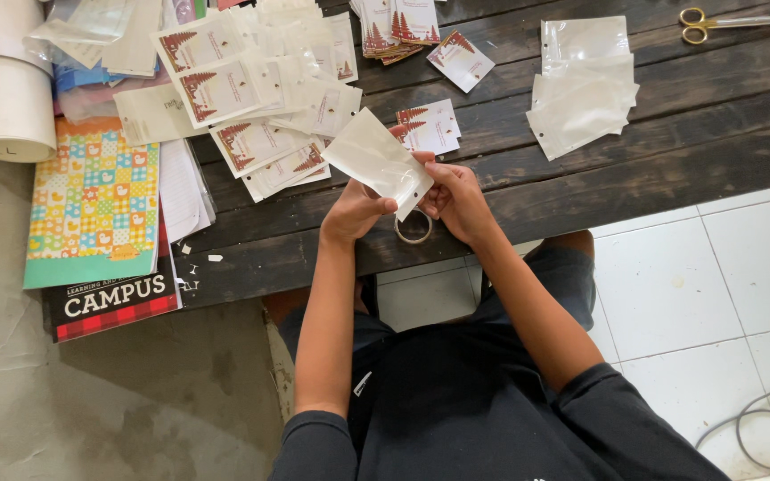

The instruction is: The person places small decorative cards into individual plastic bags by hand at a wooden table.

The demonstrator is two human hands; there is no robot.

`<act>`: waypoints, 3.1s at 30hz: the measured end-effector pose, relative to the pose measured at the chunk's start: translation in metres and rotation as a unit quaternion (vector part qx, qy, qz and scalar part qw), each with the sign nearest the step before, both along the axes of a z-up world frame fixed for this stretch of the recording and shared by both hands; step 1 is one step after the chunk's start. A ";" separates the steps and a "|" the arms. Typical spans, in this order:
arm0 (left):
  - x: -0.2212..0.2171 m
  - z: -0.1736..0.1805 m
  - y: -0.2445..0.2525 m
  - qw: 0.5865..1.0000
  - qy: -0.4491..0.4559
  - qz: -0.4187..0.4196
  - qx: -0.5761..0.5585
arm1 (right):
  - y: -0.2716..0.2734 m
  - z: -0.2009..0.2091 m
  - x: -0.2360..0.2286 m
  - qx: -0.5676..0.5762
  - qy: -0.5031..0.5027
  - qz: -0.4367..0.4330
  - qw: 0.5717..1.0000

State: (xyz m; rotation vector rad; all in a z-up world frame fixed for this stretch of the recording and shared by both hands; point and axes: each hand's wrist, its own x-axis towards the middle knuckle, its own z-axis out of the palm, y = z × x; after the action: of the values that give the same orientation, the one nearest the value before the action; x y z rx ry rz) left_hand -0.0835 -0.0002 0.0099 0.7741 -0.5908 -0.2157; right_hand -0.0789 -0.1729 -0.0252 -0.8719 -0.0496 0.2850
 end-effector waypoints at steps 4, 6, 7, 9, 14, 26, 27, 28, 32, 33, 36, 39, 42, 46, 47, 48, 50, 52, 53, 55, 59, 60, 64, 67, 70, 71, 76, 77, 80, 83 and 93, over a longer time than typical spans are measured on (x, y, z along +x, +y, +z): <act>0.000 0.001 0.000 1.000 0.004 -0.002 -0.005 | -0.001 -0.008 0.002 0.003 -0.004 -0.001 1.000; 0.005 -0.011 0.002 1.000 0.027 -0.005 0.004 | 0.001 -0.002 0.001 0.006 -0.007 -0.001 1.000; 0.007 -0.018 0.001 1.000 0.027 -0.005 0.004 | -0.001 -0.012 0.003 0.006 -0.007 -0.001 1.000; 0.010 -0.031 0.002 0.999 0.038 0.021 0.025 | -0.003 -0.033 0.007 0.002 -0.010 0.001 1.000; 0.025 -0.051 0.007 0.999 0.037 -0.029 -0.018 | -0.001 -0.031 0.005 -0.010 -0.013 0.005 1.000; 0.008 -0.017 -0.001 0.998 0.031 0.047 0.042 | -0.002 -0.035 0.004 0.016 -0.009 0.015 1.000; 0.007 -0.015 0.000 0.996 0.037 0.063 0.049 | 0.000 -0.026 0.001 0.036 0.000 0.021 0.999; 0.012 -0.026 0.003 0.996 0.038 0.064 0.048 | 0.001 -0.023 -0.001 0.036 0.000 0.022 0.999; 0.024 -0.048 0.009 0.999 0.021 0.042 0.000 | 0.001 -0.028 0.001 0.021 -0.018 0.049 0.998; 0.024 -0.049 0.009 0.999 0.017 0.042 -0.001 | -0.001 -0.035 0.003 0.012 -0.027 0.048 0.998; 0.027 -0.051 0.012 0.999 0.015 0.043 -0.005 | 0.007 -0.005 -0.008 -0.006 -0.039 0.047 0.998; 0.024 -0.049 0.010 0.999 0.006 0.048 -0.006 | 0.006 -0.018 -0.003 -0.026 -0.036 0.026 0.999; 0.018 -0.041 0.006 0.999 0.002 0.050 0.016 | 0.002 -0.023 -0.001 -0.034 -0.018 -0.002 0.999; 0.015 -0.031 0.006 0.998 0.013 0.047 0.026 | 0.002 -0.025 0.001 -0.031 0.001 -0.021 0.999; 0.013 -0.024 0.005 0.997 0.025 0.059 0.037 | 0.003 -0.027 0.002 -0.021 0.009 -0.027 0.999; 0.010 -0.017 0.005 0.996 0.036 0.072 0.049 | 0.003 -0.029 0.004 -0.010 0.017 -0.033 0.999; 0.007 -0.008 0.004 0.995 0.043 0.071 0.051 | 0.004 -0.023 0.002 -0.010 0.017 -0.040 0.999; 0.008 -0.012 0.004 0.995 0.049 0.072 0.054 | 0.004 -0.022 0.002 -0.011 0.016 -0.046 0.999; 0.011 -0.021 0.004 0.996 0.026 0.072 0.035 | 0.004 -0.025 0.003 -0.006 0.016 -0.061 0.998; 0.020 -0.038 0.005 0.997 0.004 0.073 0.016 | 0.004 -0.024 0.002 -0.001 0.015 -0.077 0.997; 0.024 -0.048 0.023 0.803 -0.026 0.568 0.181 | 0.007 -0.014 -0.005 -0.066 -0.026 -0.135 0.988; 0.025 -0.045 0.027 0.677 -0.022 0.682 0.276 | 0.006 -0.012 -0.004 -0.110 -0.049 -0.163 0.979; -0.010 0.041 -0.002 0.715 -0.092 0.570 0.394 | 0.001 -0.004 -0.010 -0.188 -0.115 -0.172 0.960; -0.017 0.049 -0.009 0.768 -0.149 0.343 0.519 | -0.001 0.014 -0.016 -0.267 -0.196 -0.163 0.929; -0.017 0.036 -0.006 0.848 -0.112 0.236 0.461 | -0.003 0.021 -0.028 -0.219 -0.173 -0.143 0.950; -0.018 0.036 -0.005 0.860 -0.116 0.221 0.446 | -0.003 0.023 -0.030 -0.232 -0.188 -0.133 0.945; -0.027 0.046 0.004 0.873 -0.127 0.191 0.431 | -0.004 0.042 -0.040 -0.255 -0.211 -0.103 0.938; -0.031 0.051 0.004 0.875 -0.122 0.186 0.429 | -0.005 0.042 -0.041 -0.259 -0.209 -0.099 0.938; -0.037 0.058 0.006 0.865 -0.121 0.203 0.442 | -0.006 0.040 -0.043 -0.272 -0.203 -0.097 0.936; -0.035 0.046 0.006 0.804 -0.157 0.281 0.500 | -0.006 0.026 -0.044 -0.314 -0.198 -0.129 0.920; -0.045 0.028 -0.020 0.616 -0.311 0.454 0.564 | 0.001 0.034 -0.043 -0.454 -0.217 -0.220 0.836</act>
State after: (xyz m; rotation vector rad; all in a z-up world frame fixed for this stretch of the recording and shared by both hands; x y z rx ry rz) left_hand -0.1289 -0.0205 0.0376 2.3591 -0.5894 0.7751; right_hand -0.1223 -0.1715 0.0090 -1.8533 -0.1395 -0.3804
